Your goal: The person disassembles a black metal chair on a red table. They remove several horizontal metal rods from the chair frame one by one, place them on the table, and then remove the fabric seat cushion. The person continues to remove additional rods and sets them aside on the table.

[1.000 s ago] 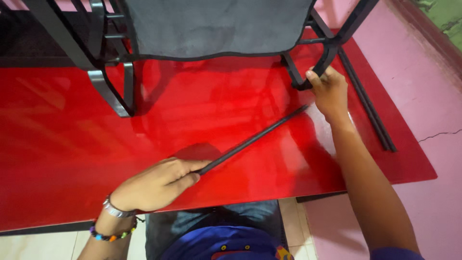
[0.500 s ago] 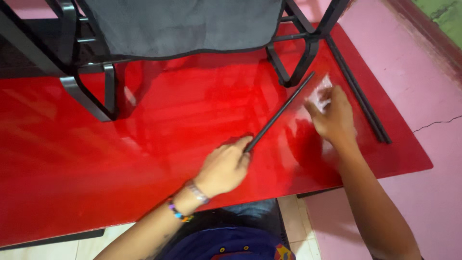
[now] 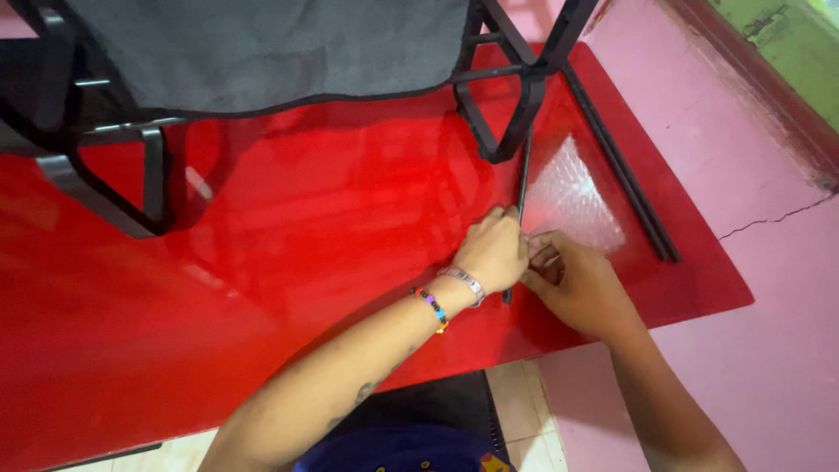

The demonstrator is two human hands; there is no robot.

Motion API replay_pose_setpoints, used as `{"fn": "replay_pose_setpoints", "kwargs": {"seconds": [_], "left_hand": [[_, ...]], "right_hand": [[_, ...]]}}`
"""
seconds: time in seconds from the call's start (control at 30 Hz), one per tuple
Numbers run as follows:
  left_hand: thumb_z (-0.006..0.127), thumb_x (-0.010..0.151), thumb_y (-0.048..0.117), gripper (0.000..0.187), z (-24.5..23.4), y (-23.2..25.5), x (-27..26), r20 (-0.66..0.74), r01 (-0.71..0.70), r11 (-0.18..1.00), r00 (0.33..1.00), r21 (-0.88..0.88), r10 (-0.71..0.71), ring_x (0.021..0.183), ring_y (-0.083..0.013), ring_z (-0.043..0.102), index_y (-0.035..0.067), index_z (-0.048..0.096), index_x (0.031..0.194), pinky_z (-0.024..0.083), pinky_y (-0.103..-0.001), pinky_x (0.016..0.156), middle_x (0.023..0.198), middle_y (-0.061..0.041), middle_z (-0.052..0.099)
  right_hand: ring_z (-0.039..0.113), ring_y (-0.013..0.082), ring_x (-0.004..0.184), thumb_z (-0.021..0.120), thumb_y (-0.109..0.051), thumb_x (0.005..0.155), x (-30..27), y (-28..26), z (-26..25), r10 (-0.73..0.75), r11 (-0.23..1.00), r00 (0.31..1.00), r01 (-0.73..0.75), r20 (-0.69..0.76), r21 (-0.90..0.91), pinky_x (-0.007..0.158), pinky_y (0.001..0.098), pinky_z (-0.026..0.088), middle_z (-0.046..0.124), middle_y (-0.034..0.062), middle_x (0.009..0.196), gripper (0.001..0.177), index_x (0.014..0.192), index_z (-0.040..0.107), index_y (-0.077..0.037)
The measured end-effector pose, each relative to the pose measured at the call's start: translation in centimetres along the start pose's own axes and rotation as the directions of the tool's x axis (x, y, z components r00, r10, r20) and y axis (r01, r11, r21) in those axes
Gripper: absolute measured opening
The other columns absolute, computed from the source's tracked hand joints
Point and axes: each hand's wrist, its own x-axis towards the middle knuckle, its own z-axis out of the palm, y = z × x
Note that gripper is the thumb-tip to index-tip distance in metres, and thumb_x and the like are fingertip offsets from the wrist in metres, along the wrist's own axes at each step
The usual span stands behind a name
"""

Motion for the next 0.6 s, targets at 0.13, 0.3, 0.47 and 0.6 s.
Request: {"fn": "replay_pose_setpoints", "kwargs": {"seconds": [0.13,0.3,0.47,0.6], "left_hand": [[0.061,0.089,0.016,0.027,1.6,-0.6,1.6,-0.05,0.038,0.999,0.998,-0.009,-0.038,0.099,-0.049,0.066,-0.006,0.06,0.105,0.053,-0.056,0.086,0.111,-0.029,0.064],[0.062,0.089,0.016,0.029,2.6,-0.5,3.3,-0.078,0.047,0.998,0.996,-0.046,-0.051,0.097,-0.0494,0.066,-0.006,0.059,0.107,0.054,-0.056,0.085,0.115,-0.03,0.061],[0.063,0.088,0.015,0.033,2.5,-0.3,4.1,-0.029,0.097,0.995,0.995,-0.03,-0.098,0.097,-0.0515,0.064,-0.004,0.057,0.115,0.052,-0.057,0.085,0.123,-0.03,0.054],[0.064,0.085,0.012,0.034,3.1,-0.6,3.7,-0.03,0.023,1.0,0.999,-0.02,-0.024,0.103,-0.0492,0.064,-0.003,0.056,0.114,0.053,-0.055,0.089,0.118,-0.029,0.058]], "right_hand": [[0.067,0.0139,0.063,0.078,-0.011,0.08,-0.3,0.4,0.1,0.071,0.997,0.997,-0.071,-0.028,-0.005,0.063,0.0295,0.055,0.073,0.0076,0.08,0.039,0.117,0.067,-0.003],[0.068,0.0147,0.062,0.078,-0.015,0.084,0.2,1.0,0.5,0.116,0.991,0.988,-0.108,-0.099,0.079,0.061,0.0297,0.055,0.074,0.0078,0.077,0.027,0.107,0.07,-0.003],[0.074,0.0145,0.063,0.078,-0.016,0.082,0.8,1.3,0.4,0.164,0.986,0.98,-0.161,-0.116,0.032,0.062,0.0304,0.056,0.077,0.0061,0.073,0.017,0.094,0.074,-0.004],[0.074,0.0182,0.065,0.079,-0.013,0.079,1.0,2.2,0.6,0.139,0.987,0.979,-0.15,-0.15,-0.061,0.064,0.0322,0.057,0.077,0.0084,0.075,0.015,0.09,0.075,-0.004]]}}
